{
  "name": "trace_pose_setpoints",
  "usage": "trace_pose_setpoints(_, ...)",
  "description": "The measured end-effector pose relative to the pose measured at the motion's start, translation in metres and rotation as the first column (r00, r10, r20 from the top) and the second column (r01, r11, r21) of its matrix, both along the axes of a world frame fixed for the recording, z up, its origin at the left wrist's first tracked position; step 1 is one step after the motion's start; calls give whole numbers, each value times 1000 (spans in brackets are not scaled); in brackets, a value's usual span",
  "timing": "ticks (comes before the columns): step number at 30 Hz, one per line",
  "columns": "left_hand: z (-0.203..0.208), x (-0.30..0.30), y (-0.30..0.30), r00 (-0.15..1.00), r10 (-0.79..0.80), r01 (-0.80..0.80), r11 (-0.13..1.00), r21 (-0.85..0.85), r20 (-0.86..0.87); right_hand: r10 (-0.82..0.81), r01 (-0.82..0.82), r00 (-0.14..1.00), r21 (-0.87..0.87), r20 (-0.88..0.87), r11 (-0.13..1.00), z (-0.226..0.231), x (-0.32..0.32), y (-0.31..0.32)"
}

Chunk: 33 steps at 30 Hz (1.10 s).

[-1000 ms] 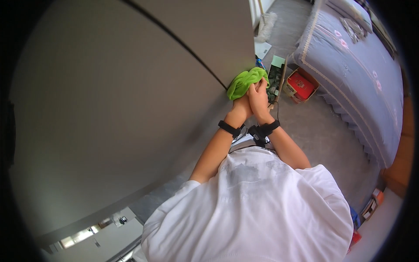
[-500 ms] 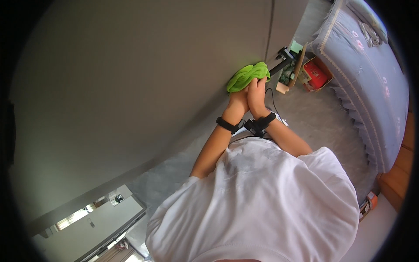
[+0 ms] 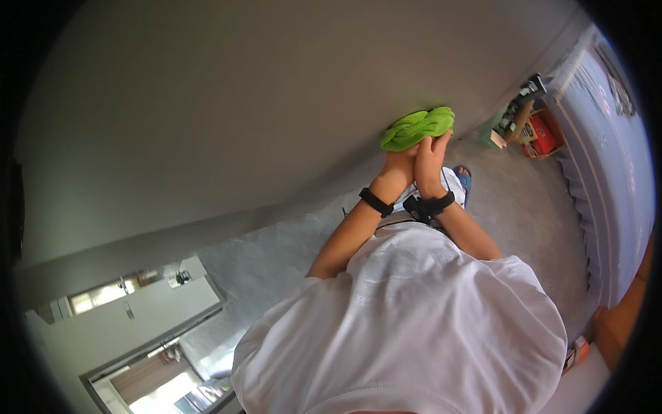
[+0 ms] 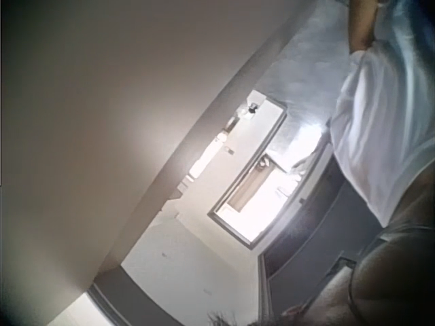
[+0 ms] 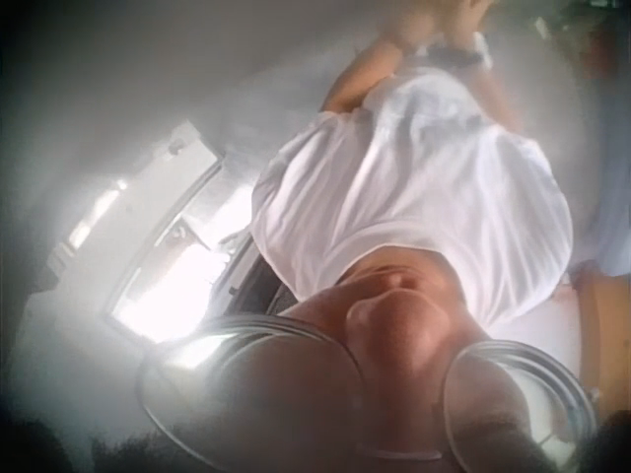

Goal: The person wipes down the door and door frame surfaces and edges with a cloth.

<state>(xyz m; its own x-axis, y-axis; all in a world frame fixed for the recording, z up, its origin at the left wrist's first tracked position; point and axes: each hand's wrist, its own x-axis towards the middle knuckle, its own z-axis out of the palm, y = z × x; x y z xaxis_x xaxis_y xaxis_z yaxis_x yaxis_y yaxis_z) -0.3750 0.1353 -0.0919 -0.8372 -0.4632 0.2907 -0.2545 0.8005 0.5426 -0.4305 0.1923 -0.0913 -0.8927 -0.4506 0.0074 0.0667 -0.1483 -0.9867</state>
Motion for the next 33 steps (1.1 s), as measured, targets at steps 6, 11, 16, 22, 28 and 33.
trace_pose_setpoints(6, 18, 43, -5, 961, 124, -122, 992, 23, -249, 130, -147, 980, -114, -149, 982, 27, 41, -9)
trace_pose_setpoints(11, 40, 88, -15, 940, 147, -211, 959, -190, -307, 251, -295, 798, 8, -548, 955, 42, 71, -18)
trace_pose_setpoints(16, 23, 132, -24, 788, 350, -449, 890, -84, -506, 426, -528, 640, 36, -639, 849, 40, 108, -35)
trace_pose_setpoints(22, -55, 149, -25, 606, 681, -790, 578, -205, -411, 574, -637, 322, 276, -753, 720, 46, 130, -49)
trace_pose_setpoints(28, -78, 158, -36, 353, 819, -929, 249, -274, -452, 765, -729, 115, 469, -633, 498, 52, 145, -65)
trace_pose_setpoints(33, -90, 162, -39, 196, 878, -977, 214, -7, -436, 746, -689, -22, 551, -666, 471, 42, 163, -75)
